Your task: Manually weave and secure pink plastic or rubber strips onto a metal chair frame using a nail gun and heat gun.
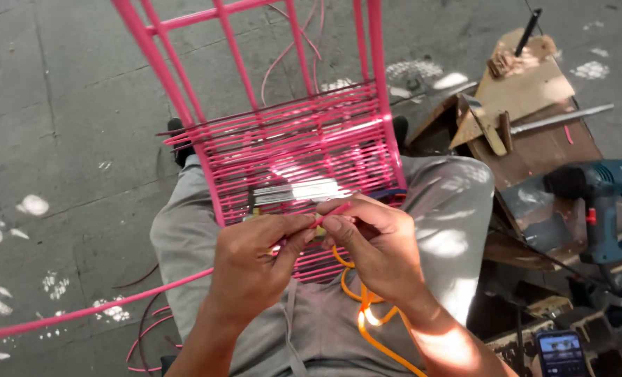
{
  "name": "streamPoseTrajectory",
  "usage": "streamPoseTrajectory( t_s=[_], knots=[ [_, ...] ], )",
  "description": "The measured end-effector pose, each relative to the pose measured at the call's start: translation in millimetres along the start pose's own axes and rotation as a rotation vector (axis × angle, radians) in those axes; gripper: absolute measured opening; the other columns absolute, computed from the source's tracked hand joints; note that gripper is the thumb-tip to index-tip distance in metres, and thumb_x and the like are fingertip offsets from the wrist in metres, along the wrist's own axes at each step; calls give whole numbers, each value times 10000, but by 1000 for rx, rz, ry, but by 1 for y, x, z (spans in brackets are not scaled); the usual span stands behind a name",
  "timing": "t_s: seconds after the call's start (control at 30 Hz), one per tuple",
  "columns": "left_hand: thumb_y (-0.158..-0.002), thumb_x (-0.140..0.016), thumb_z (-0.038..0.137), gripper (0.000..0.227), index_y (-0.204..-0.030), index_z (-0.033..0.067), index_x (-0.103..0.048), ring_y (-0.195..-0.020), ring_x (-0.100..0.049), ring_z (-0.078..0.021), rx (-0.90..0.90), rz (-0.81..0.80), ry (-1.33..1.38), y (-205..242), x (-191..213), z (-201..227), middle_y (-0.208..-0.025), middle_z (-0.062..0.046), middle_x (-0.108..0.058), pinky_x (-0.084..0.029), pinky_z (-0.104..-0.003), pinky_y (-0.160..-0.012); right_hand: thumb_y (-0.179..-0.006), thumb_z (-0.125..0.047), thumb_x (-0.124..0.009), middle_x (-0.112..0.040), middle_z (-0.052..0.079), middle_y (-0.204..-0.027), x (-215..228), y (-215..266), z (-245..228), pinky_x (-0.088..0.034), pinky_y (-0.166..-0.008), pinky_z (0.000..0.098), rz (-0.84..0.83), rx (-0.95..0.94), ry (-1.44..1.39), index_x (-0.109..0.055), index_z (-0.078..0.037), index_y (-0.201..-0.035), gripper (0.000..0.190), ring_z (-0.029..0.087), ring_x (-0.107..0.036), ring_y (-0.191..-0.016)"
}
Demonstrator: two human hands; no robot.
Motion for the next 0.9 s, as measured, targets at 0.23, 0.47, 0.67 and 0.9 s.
streamPoseTrajectory(
  t_s=[0.23,0.47,0.67,0.9],
  knots=[
    [-936,-698,129,145,-1050,59,-754,-776,-765,-248,87,-184,0,-53,-61,1,-922,-108,-770,-587,-331,-649,-1010,-49,-675,-742,107,-990,53,-3,27,-585,-736,272,146,-36,-253,-725,65,-1132,175,130,-685,-821],
    [-885,-706,203,108,-890,123,-779,-720,-730,-273,116,-307,-103,-109,-146,-4,-818,-83,-761,-546,-405,-621,-1018,-53,-618,-754,124,-971,133,-12,46,-597,-741,296,388,-157,-216,-710,92,-1152,218,158,-686,-776],
    [-927,-662,195,128,-881,100,-735,-737,-714,-310,81,-444,-121,-121,-163,-15,-807,-95,-730,-538,-449,-648,-1035,-67,-610,-757,117,-968,145,-20,46,-600,-722,288,444,-145,-123,-719,93,-1111,208,134,-661,-761],
    [-1010,-555,104,208,-1165,11,-658,-975,-661,-369,87,-387,-36,-109,-147,-24,-1051,-170,-663,-525,-454,-843,-1028,-77,-623,-722,106,-913,139,-26,59,-614,-710,303,455,-120,-119,-713,90,-1098,203,136,-662,-748]
  ],
)
Point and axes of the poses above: each hand's wrist, its own y-axis away from the middle knuckle, its own x-axis out of the back of the hand, z = x × y, the point moved 4 cm from there along -y, towards the middle knuckle
